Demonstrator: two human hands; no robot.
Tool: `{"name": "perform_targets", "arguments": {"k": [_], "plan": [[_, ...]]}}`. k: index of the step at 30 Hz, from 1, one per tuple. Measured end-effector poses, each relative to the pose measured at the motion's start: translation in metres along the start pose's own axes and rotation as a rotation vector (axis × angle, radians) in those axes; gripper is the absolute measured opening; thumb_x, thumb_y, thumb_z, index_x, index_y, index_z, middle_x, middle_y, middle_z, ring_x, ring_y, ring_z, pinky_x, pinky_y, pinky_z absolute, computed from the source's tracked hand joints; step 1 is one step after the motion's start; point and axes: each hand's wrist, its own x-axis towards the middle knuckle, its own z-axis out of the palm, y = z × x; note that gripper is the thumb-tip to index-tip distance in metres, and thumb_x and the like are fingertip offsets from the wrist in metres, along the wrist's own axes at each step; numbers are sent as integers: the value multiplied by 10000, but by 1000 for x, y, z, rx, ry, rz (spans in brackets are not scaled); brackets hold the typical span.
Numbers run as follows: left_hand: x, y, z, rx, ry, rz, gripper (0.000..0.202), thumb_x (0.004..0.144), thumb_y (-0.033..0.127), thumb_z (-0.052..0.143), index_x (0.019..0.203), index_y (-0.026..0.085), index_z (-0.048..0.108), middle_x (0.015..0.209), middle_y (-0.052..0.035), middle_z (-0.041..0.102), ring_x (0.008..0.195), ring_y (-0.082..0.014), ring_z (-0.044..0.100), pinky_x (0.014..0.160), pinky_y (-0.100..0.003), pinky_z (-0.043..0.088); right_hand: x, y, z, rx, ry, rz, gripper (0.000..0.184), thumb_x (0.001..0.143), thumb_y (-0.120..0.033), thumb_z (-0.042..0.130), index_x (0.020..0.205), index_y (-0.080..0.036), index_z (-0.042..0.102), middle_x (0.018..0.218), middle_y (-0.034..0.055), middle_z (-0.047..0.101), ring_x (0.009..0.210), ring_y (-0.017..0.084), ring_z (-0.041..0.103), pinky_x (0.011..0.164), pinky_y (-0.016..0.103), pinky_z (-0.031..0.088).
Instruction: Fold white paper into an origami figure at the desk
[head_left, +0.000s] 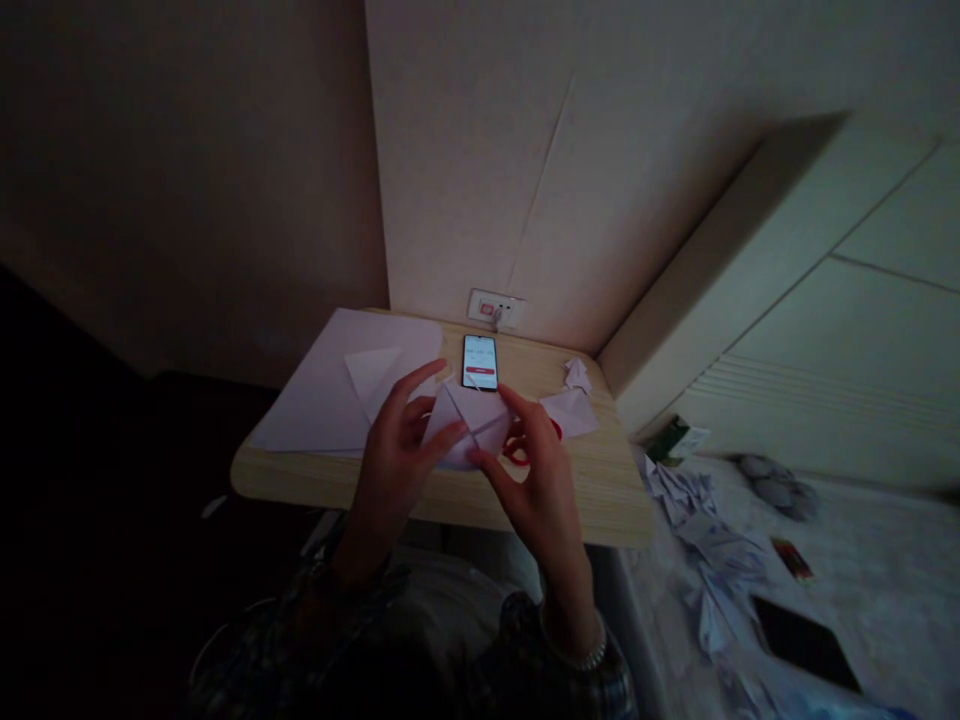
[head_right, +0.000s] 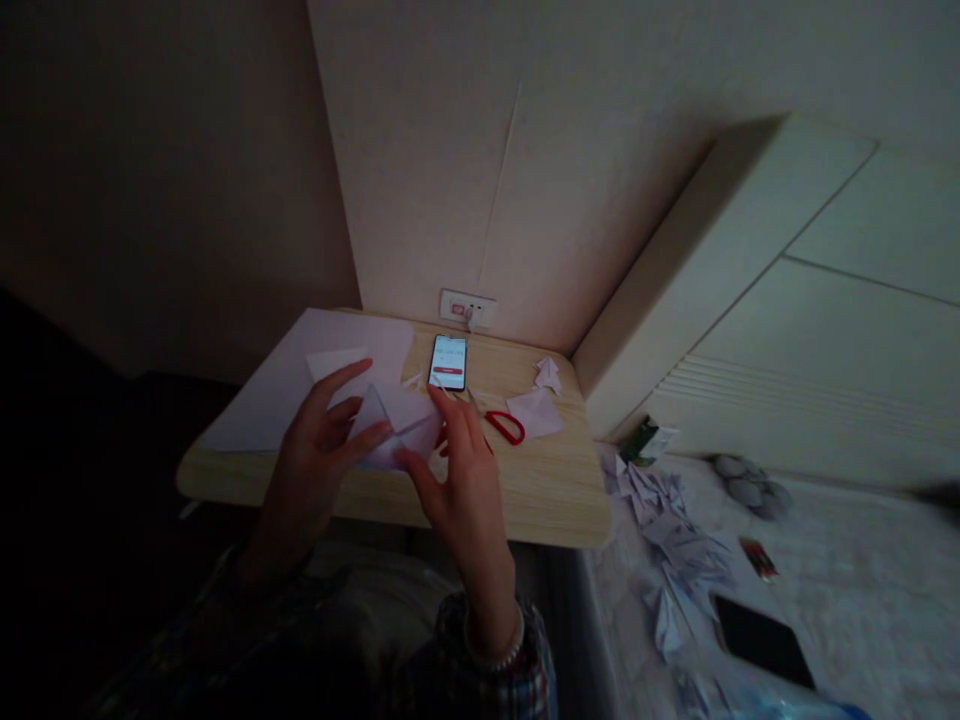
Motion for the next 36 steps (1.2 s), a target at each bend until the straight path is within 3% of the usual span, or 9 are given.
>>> {"name": "perform_targets", "arguments": {"k": [6, 11, 13, 20, 22, 27, 32, 36], "plan": [[1, -3, -2, 87, -123, 0, 461, 703, 257, 804, 1135, 197, 654, 1245, -93, 693, 950, -215, 720, 779, -288, 592, -1, -5, -1, 66, 69, 13, 586, 841, -156, 586, 1409, -261, 488, 1300, 95, 650, 906, 192, 650, 729, 330, 560], [0, -2, -4, 104, -54, 45, 403, 754, 253, 748, 1138, 197, 638, 1163, -76, 719, 926, -199, 717, 779, -279, 576, -2, -6, -6, 142, 157, 69, 432, 893, -145, 469, 1292, -264, 584, 1257, 70, 689, 1073, 211, 662, 805, 345, 553], [-1, -1, -4, 119, -34, 57, 378, 780, 255, 718, 1146, 200, 639, 1158, -72, 722, 948, -203, 708, 788, -279, 567, -2, -4, -6, 163, 190, 109, 381, 895, -156, 476, 1235, -262, 613, 1238, 66, 693, 1108, 219, 649, 771, 332, 550], [-3, 4, -7, 258, 47, 132, 293, 929, 291, 497, 1108, 236, 723, 1028, -36, 747, 1092, -263, 657, 878, -321, 539, -1, 0, -11, 190, 264, 149, 269, 847, -142, 529, 1076, -246, 627, 1046, 39, 683, 788, 168, 611, 615, 281, 492], [-3, 5, -8, 279, 33, 134, 283, 918, 297, 519, 1091, 235, 735, 983, -39, 749, 1064, -275, 663, 859, -326, 542, -1, -1, -12, 149, 240, 154, 258, 839, -147, 537, 1060, -246, 626, 1018, 32, 670, 748, 163, 587, 609, 284, 478], [-1, 8, -9, 341, -74, 119, 243, 895, 301, 564, 1061, 211, 716, 1084, -52, 737, 1019, -254, 667, 842, -303, 532, 0, 4, -8, 47, 244, 117, 255, 814, -231, 658, 1055, -247, 576, 1017, 45, 639, 948, 227, 591, 762, 349, 503], [1, 7, -13, 364, -163, 102, 212, 880, 284, 594, 1045, 216, 709, 1086, -62, 739, 1013, -246, 677, 803, -284, 536, 2, 5, -8, -14, 243, 38, 394, 833, -227, 674, 1207, -268, 558, 1143, 68, 624, 1033, 244, 589, 895, 420, 492], [3, 7, -17, 413, -207, 87, 222, 880, 272, 590, 1059, 220, 709, 1106, -63, 741, 1040, -248, 680, 743, -262, 541, 3, 2, -14, -85, 176, -4, 206, 867, -211, 645, 1064, -267, 671, 1054, 50, 638, 1015, 235, 600, 887, 407, 491]]}}
